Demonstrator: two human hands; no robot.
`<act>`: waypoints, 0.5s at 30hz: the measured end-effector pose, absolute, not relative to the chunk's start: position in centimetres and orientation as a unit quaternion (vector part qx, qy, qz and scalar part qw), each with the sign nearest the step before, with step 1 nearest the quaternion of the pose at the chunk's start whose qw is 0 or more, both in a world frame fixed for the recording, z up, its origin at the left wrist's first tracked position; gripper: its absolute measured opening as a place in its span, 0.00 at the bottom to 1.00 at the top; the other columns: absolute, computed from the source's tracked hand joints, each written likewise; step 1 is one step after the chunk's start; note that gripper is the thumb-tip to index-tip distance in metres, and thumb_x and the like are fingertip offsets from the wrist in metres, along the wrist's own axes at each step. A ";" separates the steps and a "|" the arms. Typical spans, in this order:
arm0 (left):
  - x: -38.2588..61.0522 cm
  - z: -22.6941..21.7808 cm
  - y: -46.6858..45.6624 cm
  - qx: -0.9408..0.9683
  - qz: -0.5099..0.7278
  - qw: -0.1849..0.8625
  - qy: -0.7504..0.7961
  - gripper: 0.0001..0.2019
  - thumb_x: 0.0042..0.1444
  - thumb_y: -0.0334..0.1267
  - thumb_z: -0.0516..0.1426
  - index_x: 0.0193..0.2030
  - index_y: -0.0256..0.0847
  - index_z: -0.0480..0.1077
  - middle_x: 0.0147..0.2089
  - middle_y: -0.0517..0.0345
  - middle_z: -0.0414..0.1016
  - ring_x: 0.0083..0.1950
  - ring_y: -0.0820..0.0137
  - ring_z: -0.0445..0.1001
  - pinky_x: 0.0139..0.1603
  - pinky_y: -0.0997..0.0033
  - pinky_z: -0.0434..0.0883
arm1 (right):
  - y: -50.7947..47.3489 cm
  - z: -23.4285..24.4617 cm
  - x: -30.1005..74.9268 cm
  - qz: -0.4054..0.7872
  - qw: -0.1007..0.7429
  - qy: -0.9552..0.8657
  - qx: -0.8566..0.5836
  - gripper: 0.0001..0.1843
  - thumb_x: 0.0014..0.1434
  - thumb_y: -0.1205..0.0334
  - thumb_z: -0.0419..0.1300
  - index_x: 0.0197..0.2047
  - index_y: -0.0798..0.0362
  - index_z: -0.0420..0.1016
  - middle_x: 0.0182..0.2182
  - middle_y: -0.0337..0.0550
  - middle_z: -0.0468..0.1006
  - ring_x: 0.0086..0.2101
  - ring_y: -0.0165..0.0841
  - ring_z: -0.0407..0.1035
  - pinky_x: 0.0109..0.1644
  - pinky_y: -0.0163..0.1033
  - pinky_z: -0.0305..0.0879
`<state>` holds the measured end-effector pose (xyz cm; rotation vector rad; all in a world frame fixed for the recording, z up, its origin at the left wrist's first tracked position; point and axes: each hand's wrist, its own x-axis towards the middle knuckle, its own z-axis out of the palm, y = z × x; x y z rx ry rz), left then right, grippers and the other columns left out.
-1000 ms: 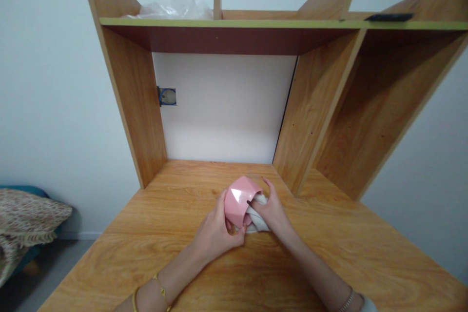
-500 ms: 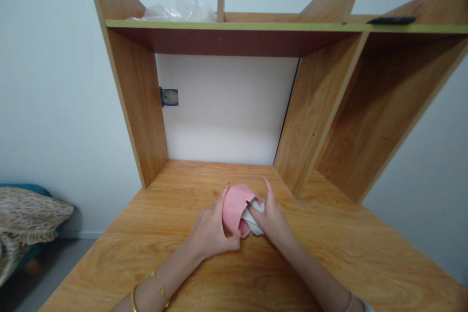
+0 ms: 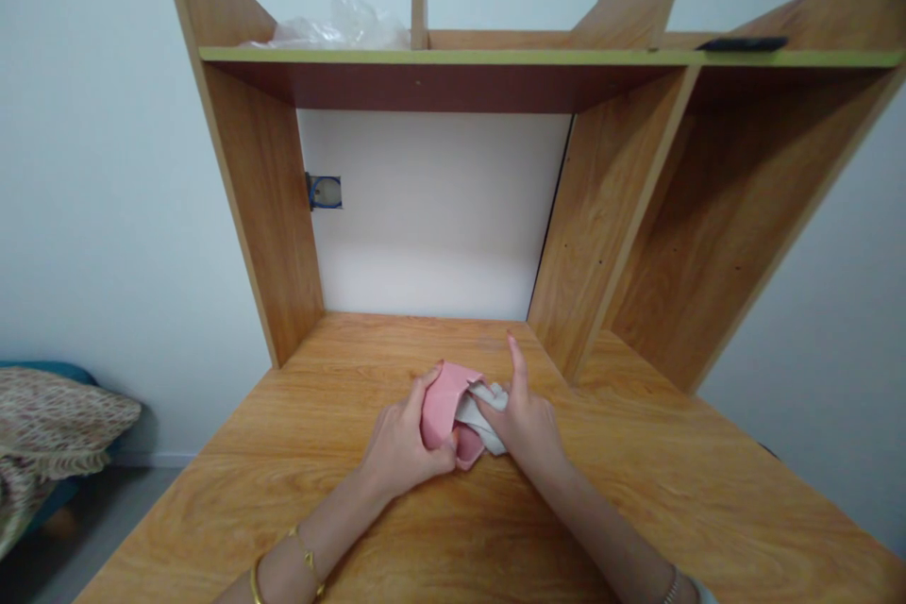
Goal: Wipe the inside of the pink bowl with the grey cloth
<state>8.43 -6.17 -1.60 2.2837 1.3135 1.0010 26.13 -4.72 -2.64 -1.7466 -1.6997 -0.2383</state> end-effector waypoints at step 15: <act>8.0 -2.1 -5.6 0.826 0.315 0.182 0.431 0.36 0.42 0.40 0.54 0.61 0.44 0.49 0.45 0.54 0.72 0.37 0.62 0.72 0.40 0.65 0.67 | -4.9 -2.5 26.1 0.044 0.345 -0.681 -0.645 0.41 0.50 0.56 0.53 0.63 0.54 0.38 0.23 0.37 0.73 0.25 0.35 0.69 0.27 0.34 0.58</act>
